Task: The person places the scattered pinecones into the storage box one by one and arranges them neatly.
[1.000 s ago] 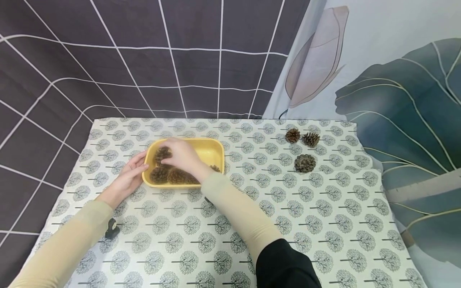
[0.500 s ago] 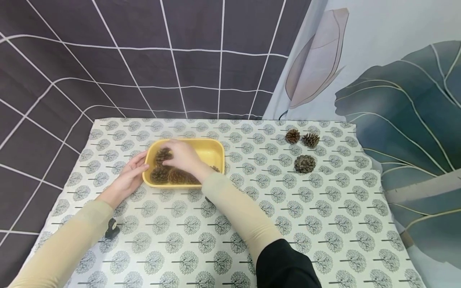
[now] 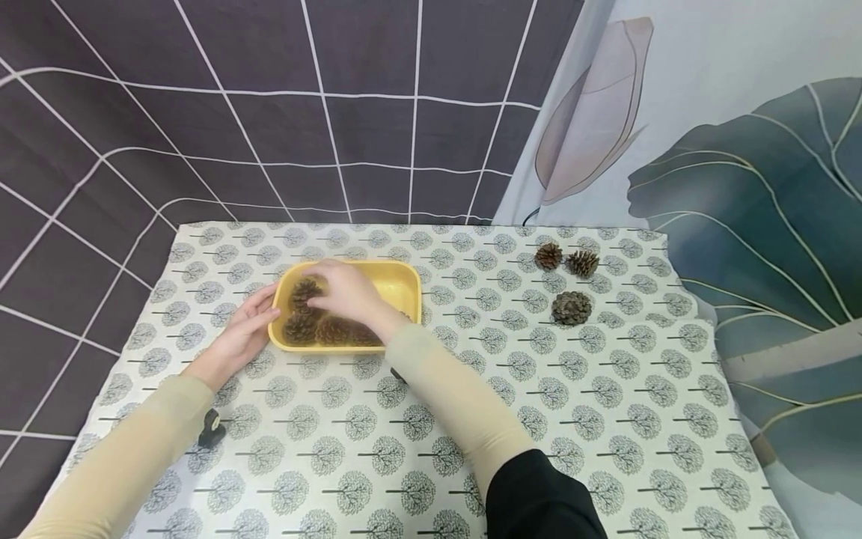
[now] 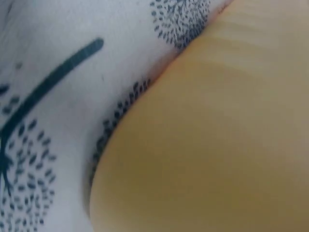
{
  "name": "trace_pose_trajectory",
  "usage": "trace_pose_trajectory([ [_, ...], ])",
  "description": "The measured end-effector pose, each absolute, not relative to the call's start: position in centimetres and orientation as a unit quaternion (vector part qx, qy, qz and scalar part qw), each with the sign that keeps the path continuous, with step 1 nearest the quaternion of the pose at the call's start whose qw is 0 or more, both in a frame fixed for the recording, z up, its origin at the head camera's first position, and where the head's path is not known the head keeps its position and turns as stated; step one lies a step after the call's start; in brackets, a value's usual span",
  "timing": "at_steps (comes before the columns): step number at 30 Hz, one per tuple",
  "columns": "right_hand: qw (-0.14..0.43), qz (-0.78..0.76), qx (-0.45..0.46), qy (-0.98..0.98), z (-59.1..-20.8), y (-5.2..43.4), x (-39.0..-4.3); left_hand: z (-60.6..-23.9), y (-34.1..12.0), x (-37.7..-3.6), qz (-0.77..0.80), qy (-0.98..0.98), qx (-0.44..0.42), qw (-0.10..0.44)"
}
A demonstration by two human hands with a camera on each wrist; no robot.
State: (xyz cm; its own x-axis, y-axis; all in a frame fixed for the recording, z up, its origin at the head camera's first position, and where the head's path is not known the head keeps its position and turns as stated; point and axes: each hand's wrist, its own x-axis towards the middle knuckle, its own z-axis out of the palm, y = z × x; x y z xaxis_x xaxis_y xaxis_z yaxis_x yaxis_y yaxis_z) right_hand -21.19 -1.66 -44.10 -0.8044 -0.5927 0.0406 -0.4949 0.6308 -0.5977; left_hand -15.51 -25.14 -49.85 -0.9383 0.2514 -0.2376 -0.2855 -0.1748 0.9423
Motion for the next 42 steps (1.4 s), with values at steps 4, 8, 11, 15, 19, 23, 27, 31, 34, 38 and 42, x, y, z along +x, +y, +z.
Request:
trace_pose_trajectory([
  [4,0.087,-0.323,-0.298,0.894,-43.4,-1.0,-20.9,-49.9,-25.2,-15.5,0.766,0.618,-0.016,0.176],
  [8,0.086,-0.345,-0.299,0.886,-42.7,-0.4,-20.6,-49.9,-25.2,-15.4,0.768,0.616,-0.017,0.176],
  [11,0.074,-0.356,-0.301,0.882,-42.5,-0.1,-20.4,-49.8,-25.3,-15.3,0.768,0.616,-0.017,0.175],
  [15,0.056,-0.378,-0.299,0.874,-42.3,0.4,-20.0,-49.8,-25.4,-15.2,0.769,0.615,-0.018,0.175],
  [19,0.046,-0.397,-0.294,0.868,-41.7,1.1,-19.5,-49.7,-25.4,-15.1,0.769,0.615,-0.02,0.175],
  [23,0.036,-0.41,-0.288,0.865,-40.9,2.0,-18.9,-49.7,-25.4,-15.2,0.77,0.614,-0.022,0.174],
  [27,0.03,-0.421,-0.278,0.863,-40.1,3.2,-18.3,-49.6,-25.3,-15.2,0.77,0.613,-0.021,0.174],
  [31,0.006,-0.416,-0.28,0.865,-39.3,4.6,-17.7,-49.6,-25.2,-15.3,0.771,0.613,-0.022,0.173],
  [34,-0.019,-0.408,-0.286,0.867,-38.8,5.7,-17.3,-49.7,-25.2,-15.3,0.771,0.612,-0.022,0.174],
  [38,-0.042,-0.415,-0.283,0.864,-38.3,7.4,-16.9,-49.8,-25.2,-15.4,0.769,0.615,-0.02,0.174],
  [42,-0.054,-0.431,-0.263,0.861,-38.1,9.3,-16.4,-49.9,-25.2,-15.4,0.765,0.619,-0.016,0.176],
])
